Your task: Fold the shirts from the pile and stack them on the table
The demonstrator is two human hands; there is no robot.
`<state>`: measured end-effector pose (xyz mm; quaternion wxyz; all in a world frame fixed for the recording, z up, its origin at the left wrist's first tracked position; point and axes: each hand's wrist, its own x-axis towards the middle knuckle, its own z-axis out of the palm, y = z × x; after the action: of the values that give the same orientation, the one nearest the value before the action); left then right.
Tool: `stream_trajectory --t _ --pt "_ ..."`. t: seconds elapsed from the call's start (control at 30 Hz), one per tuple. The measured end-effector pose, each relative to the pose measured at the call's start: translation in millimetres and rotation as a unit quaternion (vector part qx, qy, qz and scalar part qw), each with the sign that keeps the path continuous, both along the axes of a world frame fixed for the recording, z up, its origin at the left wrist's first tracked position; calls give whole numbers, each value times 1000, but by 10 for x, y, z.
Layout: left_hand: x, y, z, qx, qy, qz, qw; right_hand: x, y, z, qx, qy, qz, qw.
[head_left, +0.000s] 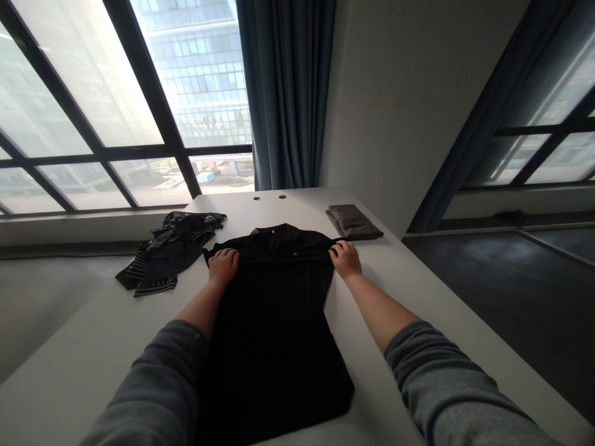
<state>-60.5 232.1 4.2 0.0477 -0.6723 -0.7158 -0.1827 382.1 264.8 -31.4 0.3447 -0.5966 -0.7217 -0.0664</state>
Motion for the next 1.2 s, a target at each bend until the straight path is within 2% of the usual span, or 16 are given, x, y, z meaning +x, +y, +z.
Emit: stream_trajectory --t 0.1,0.23,0.33,0.4,0.5,0.63,0.7,0.8,0.9,1.0,1.1,1.2 --pt "34 -482 49 25 20 -74 997 -137 -430 117 19 44 173 984" --pt "87 -1442 125 -55 10 -227 972 -308 -1272 312 -80 36 413 906" --pt "131 -2156 209 -139 -34 -331 933 -376 -1803 444 -145 -16 483 863" --pt "157 -2497 231 -175 -41 -363 914 -394 -2010 485 -167 -45 487 856" --pt "198 -2747 184 -165 -40 -344 924 -392 -2123 487 -168 -47 473 864" --pt "258 -2775 148 -147 -43 -313 937 -276 -2121 501 -151 12 415 897" --pt "279 -2776 209 -166 -53 -300 938 -132 -2141 541 -152 26 375 914" --pt "295 -2839 360 -227 -77 -284 928 173 -2252 614 -187 0 334 924" --pt "276 -2976 484 -288 -94 -303 904 465 -2472 678 -241 -26 307 920" --pt "146 -3160 513 -302 -85 -323 893 639 -2772 749 -292 -41 301 907" --pt "-133 -3356 429 -308 -24 -333 891 696 -3061 812 -318 -39 320 891" --pt "-409 -3523 276 -283 54 -296 910 694 -3228 798 -311 -42 340 886"
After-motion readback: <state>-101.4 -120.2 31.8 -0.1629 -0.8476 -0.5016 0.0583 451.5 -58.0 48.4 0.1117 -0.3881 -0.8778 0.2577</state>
